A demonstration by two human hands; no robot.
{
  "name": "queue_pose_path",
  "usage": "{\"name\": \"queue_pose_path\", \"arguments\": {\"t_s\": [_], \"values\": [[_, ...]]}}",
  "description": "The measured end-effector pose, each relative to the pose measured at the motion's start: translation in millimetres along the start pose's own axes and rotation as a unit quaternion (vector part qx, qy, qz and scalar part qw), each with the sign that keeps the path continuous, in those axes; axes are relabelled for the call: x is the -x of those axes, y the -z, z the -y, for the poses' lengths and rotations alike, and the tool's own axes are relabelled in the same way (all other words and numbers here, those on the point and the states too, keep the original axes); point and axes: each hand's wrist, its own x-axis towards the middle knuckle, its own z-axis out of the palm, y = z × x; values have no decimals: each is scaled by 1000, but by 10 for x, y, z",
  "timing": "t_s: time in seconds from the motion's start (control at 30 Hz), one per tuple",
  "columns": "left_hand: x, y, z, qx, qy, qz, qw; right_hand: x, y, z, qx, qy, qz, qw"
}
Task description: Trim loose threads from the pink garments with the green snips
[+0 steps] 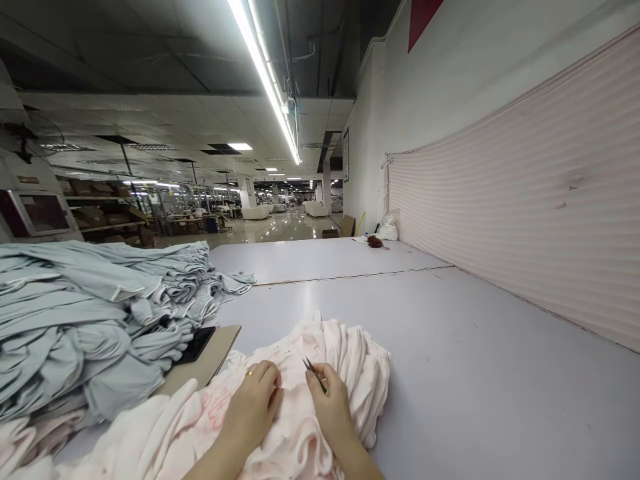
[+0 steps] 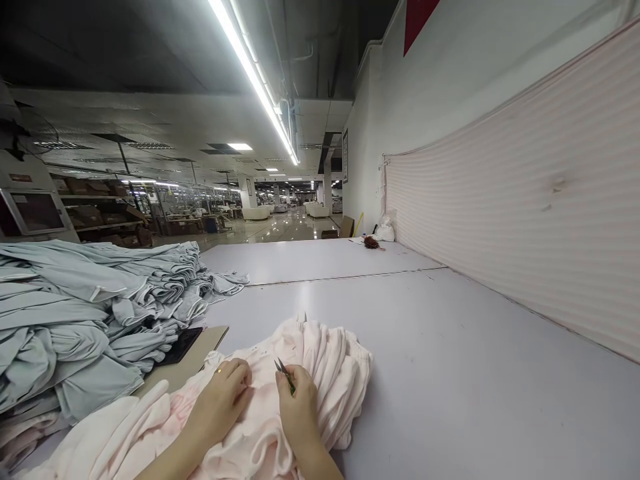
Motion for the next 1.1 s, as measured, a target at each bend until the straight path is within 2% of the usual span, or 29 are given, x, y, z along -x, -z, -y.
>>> {"name": "queue_pose_path", "arguments": {"t_s": [0.1, 0.17, 0.27, 0.3, 0.37, 0.47, 0.53, 0.67, 0.83, 0.97, 1.1], "values": [[122, -6, -5, 6, -22, -15, 1000, 41, 20, 50, -16, -12, 25, 999], [167, -27, -7, 17, -27, -19, 999, 59, 35, 94, -15, -18, 67, 997], [193, -35, 6, 40, -33, -22, 998, 65, 48, 143, 45, -37, 126, 990], [190, -17, 22, 58, -12, -21, 998, 68, 50, 151, 68, -43, 132, 988], [160, 50, 79, 109, 78, -14, 991, 85, 48, 154, 93, -49, 129, 986], [53, 184, 192, 167, 221, 4, 961, 139, 42, 132, 80, -23, 120, 989], [-44, 241, 243, 174, 250, 18, 952, 171, 39, 106, 61, -2, 107, 992], [-175, 216, 230, 202, 256, 66, 943, 180, 39, 55, 24, -15, 84, 996], [-93, 142, 138, 257, 243, 107, 929, 178, 63, 70, -14, -63, 103, 993], [-14, 192, 82, 275, 231, 95, 928, 184, 77, 89, -42, -102, 88, 990], [-7, 227, 55, 271, 230, 66, 932, 188, 86, 57, -34, -78, 84, 993]]}}
